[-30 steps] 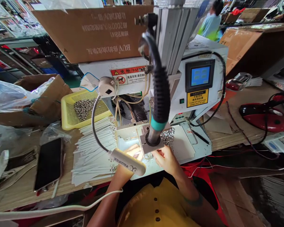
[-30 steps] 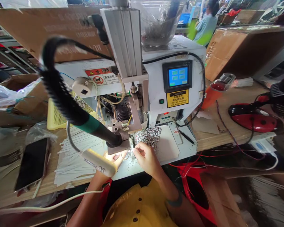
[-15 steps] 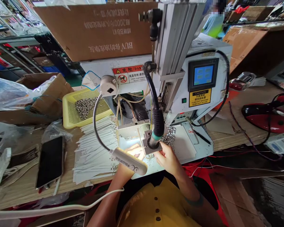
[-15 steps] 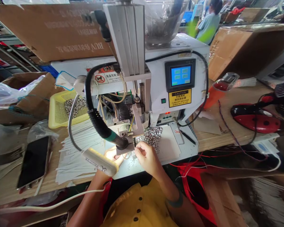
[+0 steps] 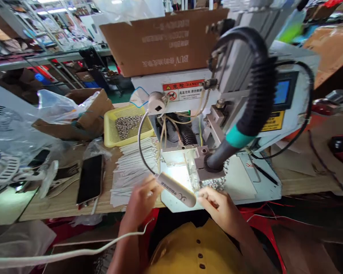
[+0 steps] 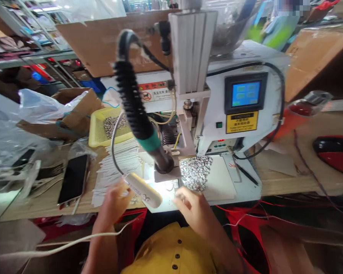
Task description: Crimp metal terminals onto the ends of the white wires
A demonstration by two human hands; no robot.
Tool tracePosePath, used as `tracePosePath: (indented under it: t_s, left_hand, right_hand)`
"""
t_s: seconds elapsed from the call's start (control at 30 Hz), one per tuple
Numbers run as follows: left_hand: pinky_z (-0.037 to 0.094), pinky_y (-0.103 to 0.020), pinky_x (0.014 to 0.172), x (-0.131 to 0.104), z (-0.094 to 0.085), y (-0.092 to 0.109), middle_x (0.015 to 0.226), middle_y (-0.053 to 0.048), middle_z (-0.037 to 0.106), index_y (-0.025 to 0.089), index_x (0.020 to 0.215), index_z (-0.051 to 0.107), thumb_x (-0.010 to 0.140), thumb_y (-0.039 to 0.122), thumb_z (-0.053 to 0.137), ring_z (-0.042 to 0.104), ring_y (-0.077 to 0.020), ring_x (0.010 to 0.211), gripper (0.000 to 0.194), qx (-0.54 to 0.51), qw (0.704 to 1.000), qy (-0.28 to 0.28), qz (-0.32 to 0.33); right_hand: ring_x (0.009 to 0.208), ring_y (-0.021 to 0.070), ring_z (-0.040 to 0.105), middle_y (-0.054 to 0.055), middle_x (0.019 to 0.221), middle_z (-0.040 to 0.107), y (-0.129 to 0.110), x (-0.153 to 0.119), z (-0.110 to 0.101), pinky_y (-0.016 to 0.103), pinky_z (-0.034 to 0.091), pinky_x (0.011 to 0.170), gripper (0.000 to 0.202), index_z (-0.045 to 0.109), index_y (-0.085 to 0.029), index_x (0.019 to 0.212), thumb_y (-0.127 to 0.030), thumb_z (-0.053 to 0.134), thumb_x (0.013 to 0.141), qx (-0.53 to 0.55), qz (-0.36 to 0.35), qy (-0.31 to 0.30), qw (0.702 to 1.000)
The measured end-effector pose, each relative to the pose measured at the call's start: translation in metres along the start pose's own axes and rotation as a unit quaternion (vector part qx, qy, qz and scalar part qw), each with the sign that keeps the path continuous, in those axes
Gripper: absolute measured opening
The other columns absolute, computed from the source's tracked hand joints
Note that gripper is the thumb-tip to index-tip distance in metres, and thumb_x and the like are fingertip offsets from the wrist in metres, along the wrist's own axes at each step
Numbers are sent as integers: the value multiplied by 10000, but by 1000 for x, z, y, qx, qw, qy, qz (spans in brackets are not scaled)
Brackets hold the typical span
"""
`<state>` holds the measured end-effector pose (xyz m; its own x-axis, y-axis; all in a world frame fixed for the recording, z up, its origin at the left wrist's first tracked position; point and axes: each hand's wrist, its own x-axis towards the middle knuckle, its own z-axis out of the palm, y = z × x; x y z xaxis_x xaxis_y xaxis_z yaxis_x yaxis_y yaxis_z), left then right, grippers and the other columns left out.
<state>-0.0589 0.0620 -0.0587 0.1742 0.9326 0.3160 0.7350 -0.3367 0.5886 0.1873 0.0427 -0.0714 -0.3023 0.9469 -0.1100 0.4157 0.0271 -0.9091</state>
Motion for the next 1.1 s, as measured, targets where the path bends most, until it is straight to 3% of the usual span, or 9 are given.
tracePosePath:
  t_s: [0.1,0.2,0.3,0.47,0.67,0.77,0.87,1.0,1.1]
  left_hand:
    - [470,-220,595,-15,-32,-28,742,-24,640,171,812,676,855,264,518,579,-121,650,189,26,993,106,-50]
    - [473,-219,590,-26,-44,-53,769,-29,655,167,848,680,863,319,525,596,-124,659,217,48,990,104,-81]
    - [468,-214,565,-34,-40,-65,778,-21,653,182,876,683,881,343,504,594,-117,634,240,71,993,40,-83]
    - [496,-262,737,-41,-33,-71,834,-23,646,215,875,672,899,347,488,623,-151,792,227,106,992,-35,-52]
    - [475,-345,796,-31,-21,-71,904,-70,626,186,918,625,907,310,458,594,-211,862,208,229,969,37,-85]
    - [462,-368,775,-25,-14,-75,889,-78,626,188,884,605,889,293,467,583,-237,836,173,296,950,24,-102]
    - [461,-348,746,-24,-11,-83,819,-67,629,187,857,577,906,292,417,586,-224,785,198,269,959,50,-72]
    - [470,-296,696,-22,-7,-92,822,-67,638,172,899,582,908,299,432,605,-196,769,197,186,970,150,-45]
    - [480,-292,723,-19,-6,-90,849,-61,644,179,915,620,887,303,475,614,-193,802,193,160,977,137,-25]
  right_hand:
    - [503,100,406,-55,548,428,-6,-13,-4,222,335,499,221,579,-180,785,-331,467,900,-52,-5,-69,996]
    - [533,109,462,-38,586,502,-7,-16,-2,225,368,524,232,589,-182,802,-332,451,914,-77,-27,-108,991]
    - [609,123,538,-18,669,587,-6,-14,3,233,401,582,210,590,-191,808,-295,450,924,-119,-51,-141,982]
    - [713,143,606,-10,766,649,-4,-14,7,252,432,654,168,596,-204,813,-233,471,923,-172,-78,-174,967]
    - [737,154,633,-10,805,678,0,-15,7,263,452,667,132,621,-211,837,-202,508,904,-188,-101,-183,960]
    - [760,156,639,-12,833,687,1,-16,7,261,450,682,114,632,-214,854,-196,527,894,-191,-100,-184,959]
    - [766,149,636,-16,832,690,2,-19,4,248,439,682,115,646,-217,855,-206,537,891,-194,-92,-176,961]
    - [809,144,632,-10,862,698,5,-20,-5,236,425,703,103,653,-206,885,-226,552,888,-206,-88,-170,960]
    - [817,147,632,-10,871,699,4,-23,-7,241,433,710,104,646,-202,888,-240,549,897,-224,-90,-174,955]
